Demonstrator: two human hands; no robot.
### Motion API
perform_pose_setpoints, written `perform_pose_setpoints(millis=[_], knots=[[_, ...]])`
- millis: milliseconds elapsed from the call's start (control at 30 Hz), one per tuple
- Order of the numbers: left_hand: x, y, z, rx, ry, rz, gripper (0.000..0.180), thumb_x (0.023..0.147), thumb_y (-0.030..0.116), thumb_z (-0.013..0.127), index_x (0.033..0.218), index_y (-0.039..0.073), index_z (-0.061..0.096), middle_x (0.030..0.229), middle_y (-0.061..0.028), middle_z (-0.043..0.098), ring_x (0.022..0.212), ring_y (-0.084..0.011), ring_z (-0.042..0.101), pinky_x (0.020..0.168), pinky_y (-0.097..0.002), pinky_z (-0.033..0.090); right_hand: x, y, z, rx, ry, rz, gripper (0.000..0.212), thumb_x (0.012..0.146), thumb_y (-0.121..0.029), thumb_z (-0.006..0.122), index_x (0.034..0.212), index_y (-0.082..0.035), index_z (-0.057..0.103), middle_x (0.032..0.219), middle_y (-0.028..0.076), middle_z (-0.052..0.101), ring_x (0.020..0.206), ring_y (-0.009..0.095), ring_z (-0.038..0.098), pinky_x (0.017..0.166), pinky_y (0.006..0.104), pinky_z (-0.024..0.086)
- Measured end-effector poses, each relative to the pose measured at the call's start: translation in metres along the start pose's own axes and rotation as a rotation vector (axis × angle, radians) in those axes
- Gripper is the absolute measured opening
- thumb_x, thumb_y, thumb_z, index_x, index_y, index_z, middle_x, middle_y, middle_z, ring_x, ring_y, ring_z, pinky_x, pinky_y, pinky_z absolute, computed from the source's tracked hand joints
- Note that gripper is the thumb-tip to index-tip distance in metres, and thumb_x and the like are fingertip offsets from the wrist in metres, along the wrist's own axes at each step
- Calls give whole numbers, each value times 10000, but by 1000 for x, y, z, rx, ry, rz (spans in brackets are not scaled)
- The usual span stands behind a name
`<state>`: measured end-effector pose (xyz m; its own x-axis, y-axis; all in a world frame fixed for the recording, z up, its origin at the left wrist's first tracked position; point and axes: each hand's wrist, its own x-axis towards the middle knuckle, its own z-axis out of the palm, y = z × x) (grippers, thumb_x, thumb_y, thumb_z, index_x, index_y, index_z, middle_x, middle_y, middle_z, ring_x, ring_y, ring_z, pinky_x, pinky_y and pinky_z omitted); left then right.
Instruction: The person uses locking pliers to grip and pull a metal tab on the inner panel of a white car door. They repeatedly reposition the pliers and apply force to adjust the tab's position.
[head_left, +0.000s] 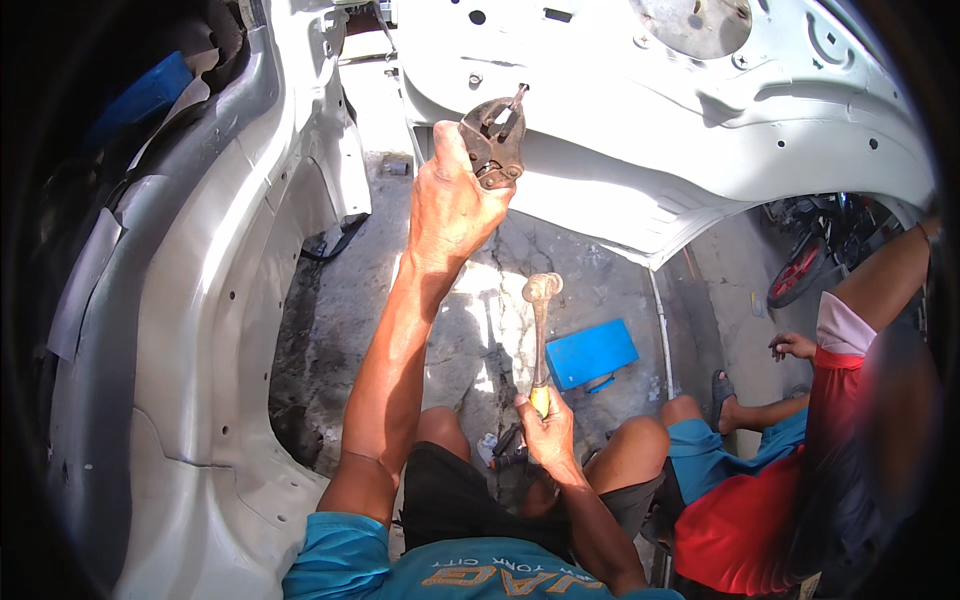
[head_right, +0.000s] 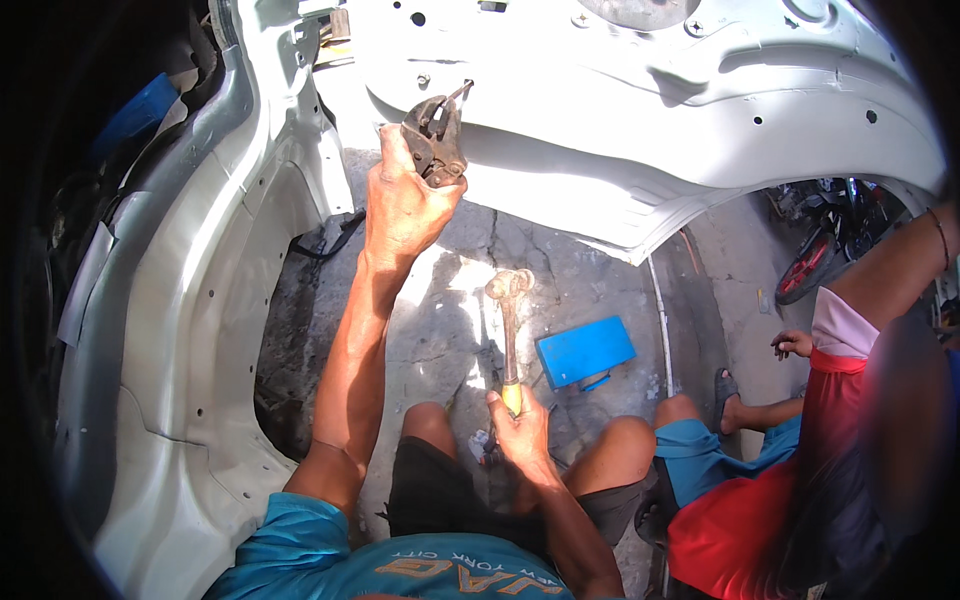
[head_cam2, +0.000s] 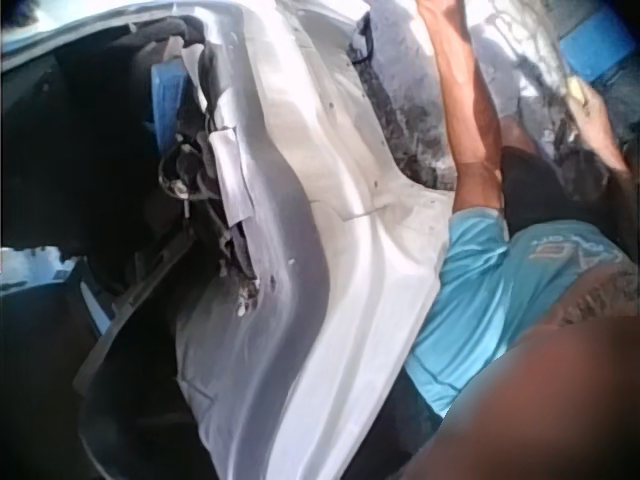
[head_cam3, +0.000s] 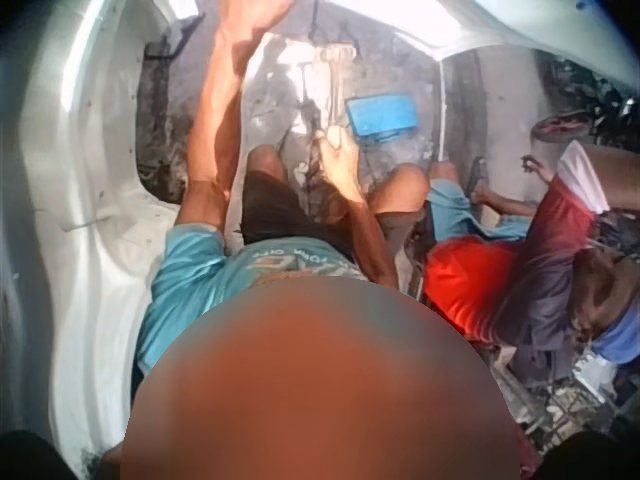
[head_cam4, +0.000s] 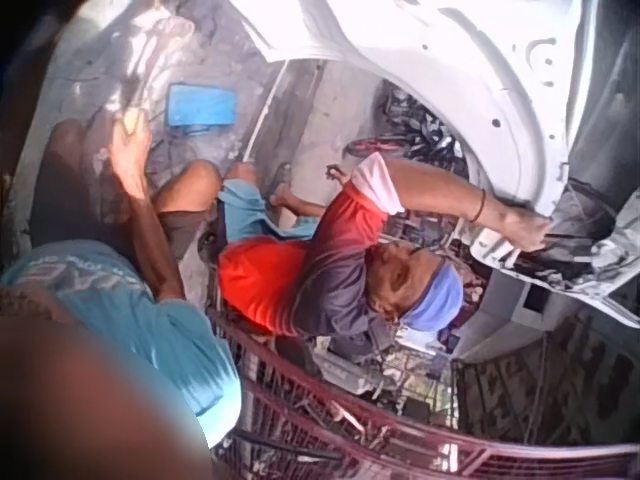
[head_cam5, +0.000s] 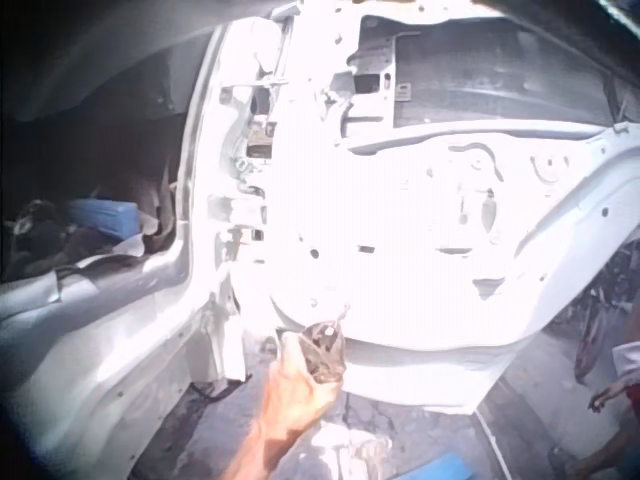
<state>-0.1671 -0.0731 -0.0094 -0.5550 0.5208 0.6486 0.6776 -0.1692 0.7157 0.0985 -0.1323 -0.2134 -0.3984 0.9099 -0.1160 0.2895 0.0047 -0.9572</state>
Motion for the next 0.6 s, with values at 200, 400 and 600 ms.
perform_pose_setpoints(millis=[200, 400, 600], knots=[[0, 1, -8, 28, -37, -72, 526, 814, 90, 761, 1195, -32, 419, 938, -223, 710, 844, -309, 738, 776, -401, 584, 6, -129, -33, -343, 11, -712, 505, 910, -246, 775, 1271, -13, 509, 1003, 213, 663, 766, 398, 672, 710, 452, 547], [-9, -5, -8, 24, 24, 136, 399, 823, 212, 762, 1110, 23, 560, 959, -133, 662, 805, -267, 649, 755, -434, 531, 37, -212, -57, -750, 70, -1060, 454, 888, -369, 794, 1187, -82, 609, 838, 95, 614, 675, 309, 677, 545, 417, 531], [-4, -28, 6, 58, 28, 199, 207, 878, 132, 714, 1024, 37, 604, 887, -59, 647, 743, -206, 636, 705, -349, 541, 42, -224, -71, -755, 32, -862, 368, 959, -407, 716, 1051, -64, 616, 772, 119, 648, 661, 353, 669, 561, 447, 507]])
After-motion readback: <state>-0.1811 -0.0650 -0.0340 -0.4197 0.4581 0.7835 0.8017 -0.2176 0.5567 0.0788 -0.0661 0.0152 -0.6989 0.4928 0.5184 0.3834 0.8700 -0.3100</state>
